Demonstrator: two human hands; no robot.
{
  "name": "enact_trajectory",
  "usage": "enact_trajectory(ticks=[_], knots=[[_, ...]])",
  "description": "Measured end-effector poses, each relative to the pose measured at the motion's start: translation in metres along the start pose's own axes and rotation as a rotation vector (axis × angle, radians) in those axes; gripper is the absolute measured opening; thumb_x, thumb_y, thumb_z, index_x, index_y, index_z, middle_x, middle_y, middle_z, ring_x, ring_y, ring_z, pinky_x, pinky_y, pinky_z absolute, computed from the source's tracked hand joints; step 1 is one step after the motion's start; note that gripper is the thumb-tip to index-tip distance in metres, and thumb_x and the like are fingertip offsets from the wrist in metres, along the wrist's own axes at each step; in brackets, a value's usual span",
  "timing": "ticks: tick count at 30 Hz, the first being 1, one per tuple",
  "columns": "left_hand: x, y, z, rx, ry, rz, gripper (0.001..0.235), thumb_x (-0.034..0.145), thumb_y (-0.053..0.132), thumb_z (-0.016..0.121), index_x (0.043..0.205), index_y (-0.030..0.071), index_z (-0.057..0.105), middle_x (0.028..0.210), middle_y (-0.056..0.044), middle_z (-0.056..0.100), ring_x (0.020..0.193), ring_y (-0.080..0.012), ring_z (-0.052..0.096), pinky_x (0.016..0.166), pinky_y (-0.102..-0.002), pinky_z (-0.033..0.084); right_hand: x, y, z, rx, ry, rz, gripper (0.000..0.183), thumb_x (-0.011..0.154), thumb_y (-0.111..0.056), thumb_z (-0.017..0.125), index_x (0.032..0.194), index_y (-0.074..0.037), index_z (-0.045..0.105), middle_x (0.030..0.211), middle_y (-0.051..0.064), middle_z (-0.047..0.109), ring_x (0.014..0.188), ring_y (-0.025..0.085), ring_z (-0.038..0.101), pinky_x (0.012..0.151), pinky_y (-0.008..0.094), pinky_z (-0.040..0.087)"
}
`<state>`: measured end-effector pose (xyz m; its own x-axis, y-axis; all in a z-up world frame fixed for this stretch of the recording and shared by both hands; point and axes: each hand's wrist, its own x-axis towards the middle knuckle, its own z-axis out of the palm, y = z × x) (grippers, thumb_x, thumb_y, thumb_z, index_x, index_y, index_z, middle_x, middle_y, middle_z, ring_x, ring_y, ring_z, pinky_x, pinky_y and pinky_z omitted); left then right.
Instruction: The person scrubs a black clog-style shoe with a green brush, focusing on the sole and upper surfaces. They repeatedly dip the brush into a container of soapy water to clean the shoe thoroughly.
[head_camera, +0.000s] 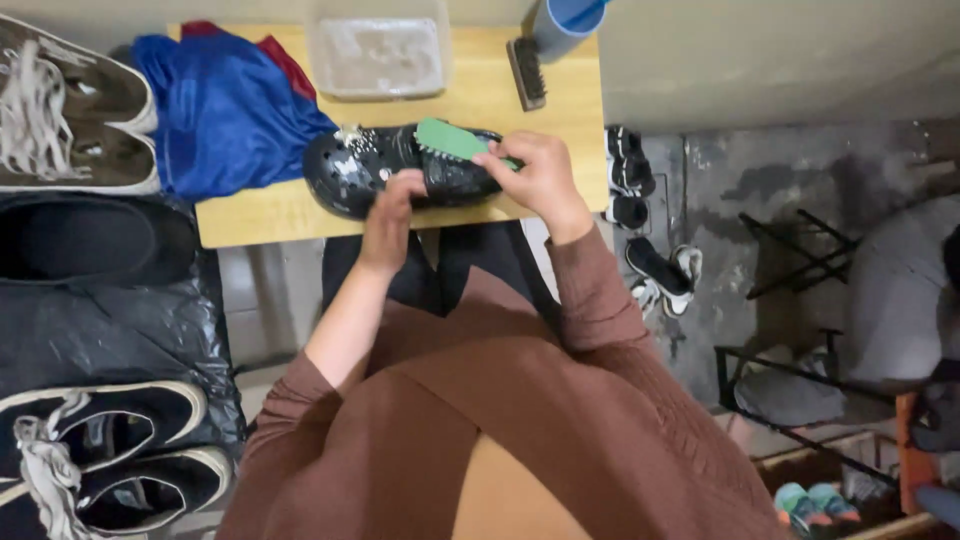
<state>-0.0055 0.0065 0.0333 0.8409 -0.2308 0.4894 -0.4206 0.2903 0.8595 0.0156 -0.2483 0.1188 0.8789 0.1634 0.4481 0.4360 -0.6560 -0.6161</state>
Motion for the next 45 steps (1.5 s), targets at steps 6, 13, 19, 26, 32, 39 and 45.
enact_trajectory(ticks=[6,13,19,26,32,39,45], knots=[[0.009,0.027,0.01,-0.274,0.003,-0.188,0.106,0.101,0.063,-0.011,0.117,-0.01,0.065,0.13,-0.021,0.054,0.125,-0.0248,0.046,0.115,-0.033,0.031,-0.011,-0.039,-0.029,-0.046,-0.153,-0.248,0.03,0.081,-0.02,0.089,0.064,-0.017,0.064,0.06,0.0,0.06,0.057,0.025,0.06,0.055,0.036,0.047],[0.006,0.029,0.005,-0.329,-0.009,-0.231,0.101,0.103,0.063,-0.008,0.118,-0.007,0.064,0.133,-0.016,0.051,0.122,-0.0191,0.046,0.112,-0.03,0.034,-0.025,-0.022,-0.012,0.082,0.085,-0.256,0.017,0.081,-0.025,0.095,0.078,-0.018,0.08,0.066,-0.006,0.064,0.057,0.019,0.052,0.059,0.026,0.047],[0.014,0.038,0.006,-0.303,-0.041,-0.249,0.102,0.102,0.065,-0.007,0.114,-0.006,0.065,0.126,-0.013,0.05,0.117,-0.0166,0.045,0.111,-0.029,0.035,-0.018,-0.027,-0.016,0.053,0.075,-0.305,0.028,0.092,-0.022,0.083,0.069,-0.016,0.071,0.064,-0.002,0.059,0.055,0.023,0.051,0.055,0.03,0.046],[0.015,0.044,0.006,-0.282,-0.043,-0.25,0.101,0.103,0.062,-0.006,0.115,-0.008,0.066,0.128,-0.014,0.05,0.118,-0.0174,0.045,0.111,-0.029,0.036,-0.016,-0.028,-0.021,0.043,-0.079,-0.3,0.033,0.087,-0.02,0.088,0.065,-0.013,0.063,0.062,0.004,0.058,0.056,0.029,0.055,0.052,0.036,0.046],[0.013,0.044,0.009,-0.219,-0.026,-0.276,0.083,0.108,0.05,0.005,0.116,-0.005,0.067,0.122,-0.011,0.052,0.115,-0.0158,0.046,0.109,-0.027,0.037,-0.028,-0.022,-0.014,0.126,-0.042,-0.222,0.033,0.084,-0.021,0.091,0.066,-0.011,0.065,0.063,0.005,0.062,0.055,0.029,0.056,0.054,0.035,0.047],[0.031,0.041,0.026,0.462,0.26,-0.514,0.043,0.069,0.032,0.102,0.079,0.006,0.069,0.084,-0.002,0.071,0.067,-0.0164,0.071,0.064,-0.022,0.057,-0.06,0.032,-0.035,0.247,-0.131,0.264,0.026,0.075,-0.015,0.094,0.082,-0.003,0.072,0.082,0.016,0.075,0.076,0.03,0.069,0.074,0.041,0.052],[0.034,0.038,0.03,0.84,0.462,-0.024,0.035,0.068,0.019,0.096,0.075,0.015,0.061,0.073,0.01,0.062,0.057,-0.007,0.067,0.054,-0.017,0.053,-0.026,-0.008,-0.047,-0.161,-0.315,0.421,0.022,0.08,-0.025,0.085,0.092,-0.008,0.077,0.089,0.016,0.077,0.089,0.045,0.071,0.078,0.051,0.055]])
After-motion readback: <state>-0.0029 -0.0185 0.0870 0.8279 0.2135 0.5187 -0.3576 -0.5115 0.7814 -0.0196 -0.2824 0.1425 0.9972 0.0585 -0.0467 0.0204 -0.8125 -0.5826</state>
